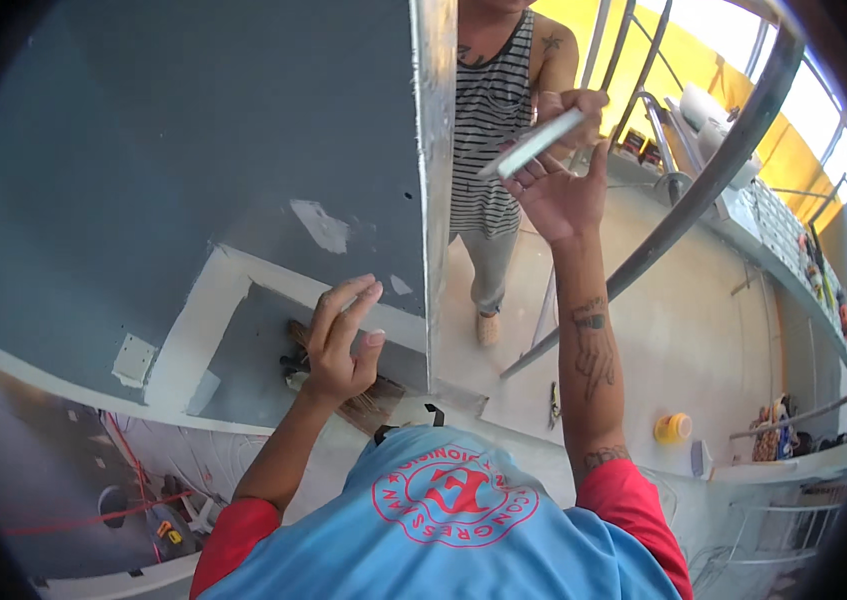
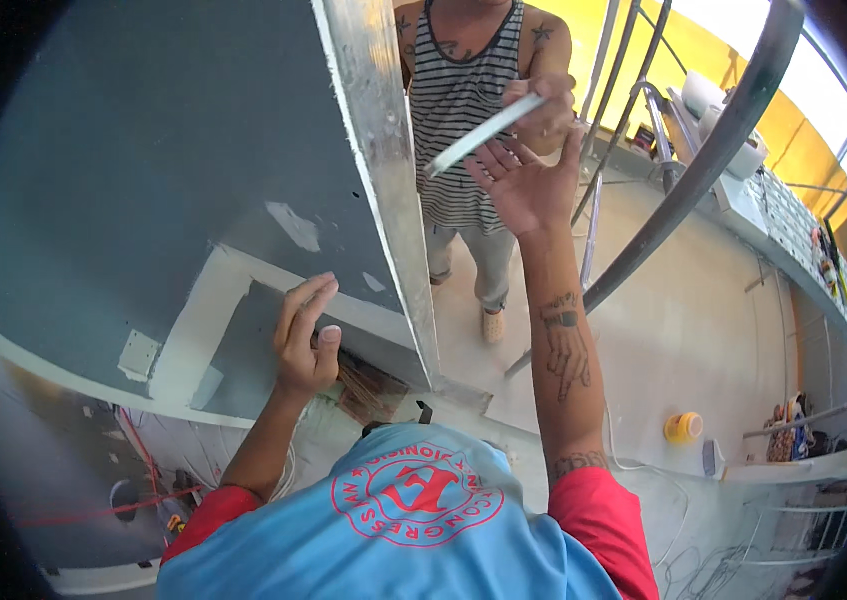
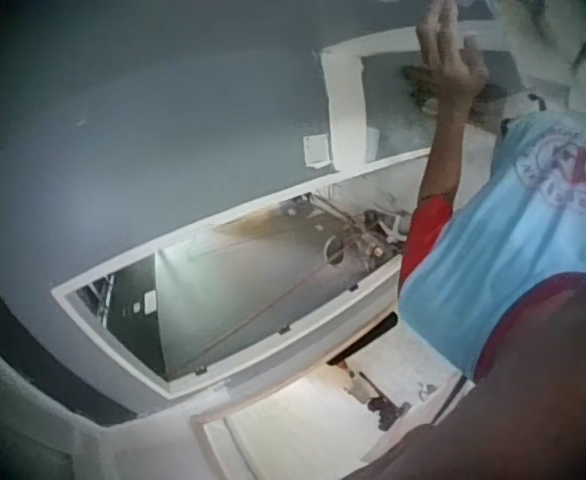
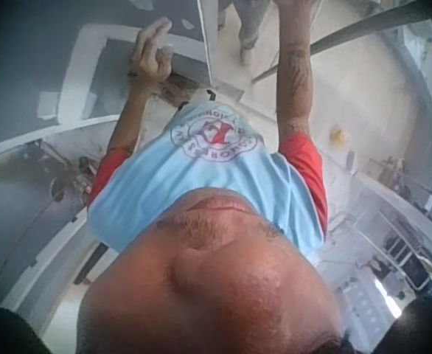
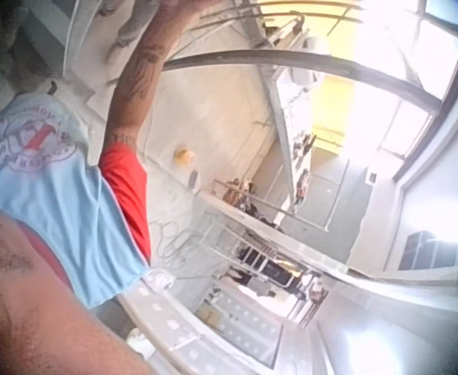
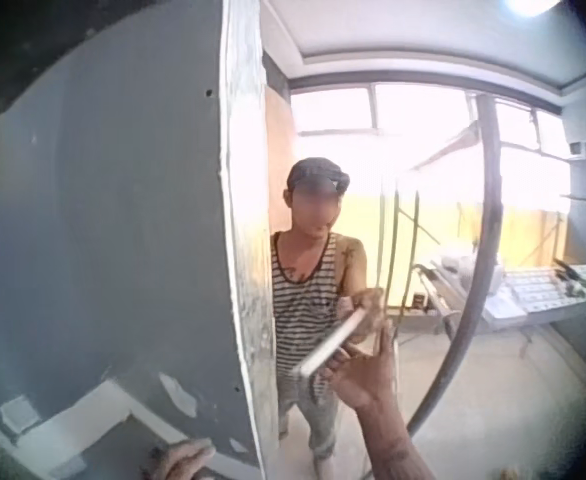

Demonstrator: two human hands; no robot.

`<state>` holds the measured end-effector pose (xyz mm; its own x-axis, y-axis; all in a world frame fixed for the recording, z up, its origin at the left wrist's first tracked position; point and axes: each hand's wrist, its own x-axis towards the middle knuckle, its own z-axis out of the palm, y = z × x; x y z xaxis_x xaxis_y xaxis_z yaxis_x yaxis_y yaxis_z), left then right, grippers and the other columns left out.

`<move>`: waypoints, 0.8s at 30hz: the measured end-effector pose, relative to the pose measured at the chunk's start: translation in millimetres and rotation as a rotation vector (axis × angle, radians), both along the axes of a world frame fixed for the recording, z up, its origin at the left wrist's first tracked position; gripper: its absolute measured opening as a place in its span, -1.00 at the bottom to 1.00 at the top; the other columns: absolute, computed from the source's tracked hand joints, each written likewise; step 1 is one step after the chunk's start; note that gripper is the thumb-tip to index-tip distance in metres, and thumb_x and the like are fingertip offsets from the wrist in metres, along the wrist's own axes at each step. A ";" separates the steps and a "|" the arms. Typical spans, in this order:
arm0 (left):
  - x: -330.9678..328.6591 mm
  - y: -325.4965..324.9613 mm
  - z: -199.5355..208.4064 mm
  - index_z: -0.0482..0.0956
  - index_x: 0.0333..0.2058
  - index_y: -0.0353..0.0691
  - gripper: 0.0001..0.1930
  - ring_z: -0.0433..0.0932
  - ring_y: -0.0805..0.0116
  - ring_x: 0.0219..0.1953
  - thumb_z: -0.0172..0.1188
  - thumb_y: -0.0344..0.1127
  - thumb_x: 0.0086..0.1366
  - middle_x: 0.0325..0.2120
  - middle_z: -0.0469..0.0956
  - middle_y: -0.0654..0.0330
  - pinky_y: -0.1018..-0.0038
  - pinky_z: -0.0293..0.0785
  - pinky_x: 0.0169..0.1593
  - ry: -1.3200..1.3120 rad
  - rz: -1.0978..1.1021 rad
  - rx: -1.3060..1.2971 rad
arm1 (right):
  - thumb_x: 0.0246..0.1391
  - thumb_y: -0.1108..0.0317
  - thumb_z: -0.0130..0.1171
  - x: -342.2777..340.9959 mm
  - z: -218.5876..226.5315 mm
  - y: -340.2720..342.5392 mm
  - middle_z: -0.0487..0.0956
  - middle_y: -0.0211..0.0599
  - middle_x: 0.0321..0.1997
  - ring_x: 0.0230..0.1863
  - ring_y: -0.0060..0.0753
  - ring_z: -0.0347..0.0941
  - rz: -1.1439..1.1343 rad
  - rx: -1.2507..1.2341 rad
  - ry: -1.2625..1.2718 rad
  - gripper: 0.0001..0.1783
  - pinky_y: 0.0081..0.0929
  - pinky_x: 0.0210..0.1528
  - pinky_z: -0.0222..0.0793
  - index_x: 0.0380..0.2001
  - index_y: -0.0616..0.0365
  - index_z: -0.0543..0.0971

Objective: The person aligns and holds a metal ruler against the edge of a drywall structure by hand while a coworker assists with a power drill.

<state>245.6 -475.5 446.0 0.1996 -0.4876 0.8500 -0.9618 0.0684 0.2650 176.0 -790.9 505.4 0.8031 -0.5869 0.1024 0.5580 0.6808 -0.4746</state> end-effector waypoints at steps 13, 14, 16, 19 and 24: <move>-0.5 -38.1 46.1 0.09 0.17 -0.46 0.00 0.42 0.11 -0.07 0.52 -0.04 -0.05 -0.10 0.34 -0.02 0.29 0.43 0.00 0.315 -0.153 -0.123 | 0.28 0.31 -0.12 -22.4 -3.2 103.2 0.34 -0.07 0.22 0.27 -0.19 0.27 -0.514 -0.977 0.136 -0.47 -0.20 0.25 0.35 0.26 0.25 0.12; 7.2 -37.1 48.0 0.06 0.17 -0.45 0.02 0.37 0.12 -0.05 0.52 -0.02 -0.05 -0.07 0.26 -0.03 0.28 0.40 0.02 0.253 -0.081 -0.297 | 0.30 0.28 -0.16 -21.4 -1.5 114.5 0.31 -0.07 0.26 0.29 -0.20 0.25 -0.385 -0.630 0.032 -0.45 -0.22 0.25 0.34 0.28 0.25 0.10; 11.3 -35.3 57.8 -0.04 0.21 -0.38 0.10 0.30 0.10 0.02 0.51 0.08 -0.08 0.02 0.10 -0.08 0.23 0.34 0.08 0.212 0.029 -0.478 | 0.31 0.09 -0.24 -16.2 -7.7 125.9 0.24 -0.07 0.32 0.31 -0.19 0.22 -0.126 -0.310 -0.229 -0.37 -0.24 0.29 0.26 0.31 0.25 0.07; 15.5 -28.0 70.7 0.09 0.20 -0.34 -0.07 0.31 0.13 0.08 0.43 0.04 0.04 0.07 0.18 -0.04 0.17 0.33 0.13 -0.151 0.232 -0.406 | 0.31 -0.16 -0.35 -12.8 -10.3 139.7 0.15 -0.06 0.40 0.34 -0.16 0.17 0.030 -0.130 -0.267 -0.22 -0.25 0.34 0.18 0.34 0.24 0.03; 42.0 -40.4 78.8 0.54 -0.08 -0.04 -0.67 0.44 0.26 -0.07 0.29 -0.20 0.17 -0.17 0.46 0.29 0.21 0.39 0.04 -0.578 0.278 -0.020 | 0.11 -0.52 -0.53 -6.6 7.1 139.2 0.20 -0.08 0.34 0.06 -0.29 0.33 -0.122 -0.189 -0.025 0.05 -0.37 0.06 0.27 0.41 0.07 -0.07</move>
<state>287.6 -515.9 524.8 -0.1772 -0.4667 0.8665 -0.9316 -0.2043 -0.3006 169.4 -651.7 512.6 0.7234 -0.6478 0.2388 0.6439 0.5083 -0.5718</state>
